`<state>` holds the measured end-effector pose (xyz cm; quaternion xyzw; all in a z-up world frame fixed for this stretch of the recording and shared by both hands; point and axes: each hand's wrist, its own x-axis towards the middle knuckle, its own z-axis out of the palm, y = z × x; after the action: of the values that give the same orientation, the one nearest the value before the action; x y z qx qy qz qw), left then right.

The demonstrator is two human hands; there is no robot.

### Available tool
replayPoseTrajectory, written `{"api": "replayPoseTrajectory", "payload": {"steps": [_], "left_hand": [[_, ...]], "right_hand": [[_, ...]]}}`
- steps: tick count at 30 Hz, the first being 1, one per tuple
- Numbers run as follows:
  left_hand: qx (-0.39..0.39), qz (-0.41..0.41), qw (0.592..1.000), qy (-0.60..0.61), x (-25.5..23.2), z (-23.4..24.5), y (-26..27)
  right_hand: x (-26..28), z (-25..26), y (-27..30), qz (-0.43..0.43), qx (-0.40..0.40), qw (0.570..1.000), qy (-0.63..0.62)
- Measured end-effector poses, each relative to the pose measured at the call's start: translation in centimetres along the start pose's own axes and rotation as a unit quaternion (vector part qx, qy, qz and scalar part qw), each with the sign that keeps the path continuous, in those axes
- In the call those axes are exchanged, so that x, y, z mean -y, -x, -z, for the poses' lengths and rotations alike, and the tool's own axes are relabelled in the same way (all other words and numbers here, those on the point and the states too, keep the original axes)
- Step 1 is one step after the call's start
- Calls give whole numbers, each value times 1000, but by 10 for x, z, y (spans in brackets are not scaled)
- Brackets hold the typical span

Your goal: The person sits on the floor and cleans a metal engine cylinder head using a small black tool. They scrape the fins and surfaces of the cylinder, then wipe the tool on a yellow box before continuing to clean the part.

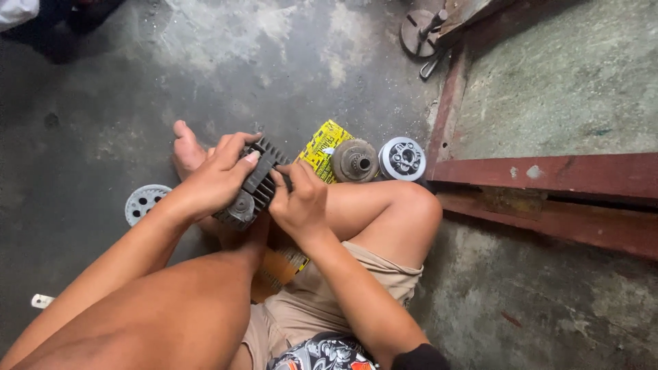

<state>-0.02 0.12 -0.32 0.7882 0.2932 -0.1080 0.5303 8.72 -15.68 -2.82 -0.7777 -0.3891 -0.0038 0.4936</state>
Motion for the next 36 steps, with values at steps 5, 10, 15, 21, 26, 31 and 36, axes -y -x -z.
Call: {"api": "replayPoseTrajectory", "payload": {"steps": [5, 10, 15, 21, 26, 31, 36], "left_hand": [[-9, 0, 1000, 9, -1, 5, 5], [0, 11, 999, 32, -5, 7, 2], [-16, -1, 1000, 1, -5, 4, 1], [-15, -1, 1000, 27, -3, 11, 5], [-9, -12, 1000, 4, -2, 1, 3], [-16, -6, 1000, 11, 1, 5, 6], [-16, -4, 1000, 23, 1, 4, 1]], "right_hand": [[4, -8, -3, 3, -8, 1000, -8], [-2, 7, -4, 18, 45, 999, 20], [10, -7, -11, 1, 17, 1000, 7], [2, 6, -8, 34, 60, 997, 24], [8, 4, -10, 15, 54, 998, 10], [8, 2, -9, 7, 59, 998, 8], [-7, 10, 0, 35, 63, 997, 36]]}}
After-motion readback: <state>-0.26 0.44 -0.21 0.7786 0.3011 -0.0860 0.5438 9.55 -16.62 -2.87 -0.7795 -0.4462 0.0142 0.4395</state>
